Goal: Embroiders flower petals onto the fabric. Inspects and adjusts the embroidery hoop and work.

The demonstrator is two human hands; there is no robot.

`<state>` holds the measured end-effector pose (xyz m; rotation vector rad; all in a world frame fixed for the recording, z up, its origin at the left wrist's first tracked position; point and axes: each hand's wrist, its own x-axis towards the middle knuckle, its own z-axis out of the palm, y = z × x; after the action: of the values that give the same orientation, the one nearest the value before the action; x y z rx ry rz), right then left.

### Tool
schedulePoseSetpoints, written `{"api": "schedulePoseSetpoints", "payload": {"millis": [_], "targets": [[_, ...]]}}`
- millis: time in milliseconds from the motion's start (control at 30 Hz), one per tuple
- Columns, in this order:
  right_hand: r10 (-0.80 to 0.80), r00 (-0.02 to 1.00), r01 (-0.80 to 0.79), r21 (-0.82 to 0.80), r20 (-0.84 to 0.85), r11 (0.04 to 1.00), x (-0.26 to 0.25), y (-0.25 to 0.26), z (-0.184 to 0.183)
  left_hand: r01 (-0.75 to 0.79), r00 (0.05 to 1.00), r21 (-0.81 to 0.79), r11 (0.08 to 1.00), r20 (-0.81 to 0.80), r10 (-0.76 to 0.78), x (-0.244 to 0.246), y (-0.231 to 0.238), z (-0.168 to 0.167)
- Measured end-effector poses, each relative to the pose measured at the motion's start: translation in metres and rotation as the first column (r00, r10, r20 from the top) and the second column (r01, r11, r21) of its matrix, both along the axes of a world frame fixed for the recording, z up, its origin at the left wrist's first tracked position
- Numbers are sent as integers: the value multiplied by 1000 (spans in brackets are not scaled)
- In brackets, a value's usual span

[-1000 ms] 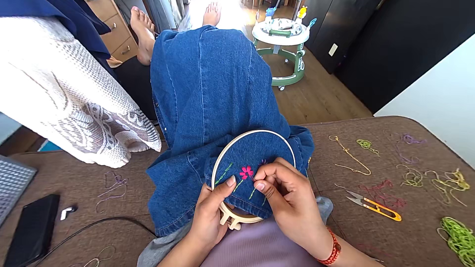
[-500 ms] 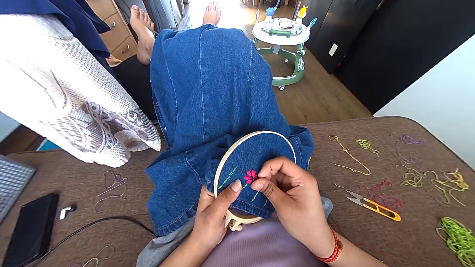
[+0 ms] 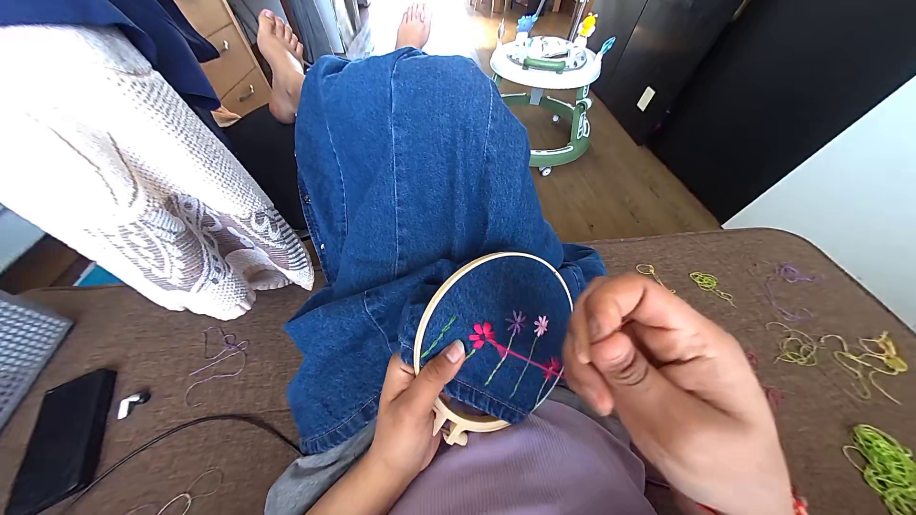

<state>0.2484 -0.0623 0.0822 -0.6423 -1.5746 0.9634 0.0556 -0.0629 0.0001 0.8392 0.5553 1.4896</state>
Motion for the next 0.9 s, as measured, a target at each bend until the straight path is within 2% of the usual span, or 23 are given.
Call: {"api": "schedulePoseSetpoints", "payload": {"millis": [167,367,533,667,900], "targets": [[-141,989,140,23,50,990,31,-5,-1,11,999,-89,996,44,-8,-2,3,3],[-406,890,367,200,209,908,25,-6,-19,9,998,-113,994,68,-1,0,1,3],[-316,902,262,207,295,943,-7,-10,-50,17,997,-113,993,74,-9,1,0,4],[-384,869,322,233,311,918,-24,-7,-64,19,997,-125,992,80,-9,0,0,3],[-319,913,306,93,253,948,-26,-6,-66,14,996,-113,994,88,-4,1,1,2]]}}
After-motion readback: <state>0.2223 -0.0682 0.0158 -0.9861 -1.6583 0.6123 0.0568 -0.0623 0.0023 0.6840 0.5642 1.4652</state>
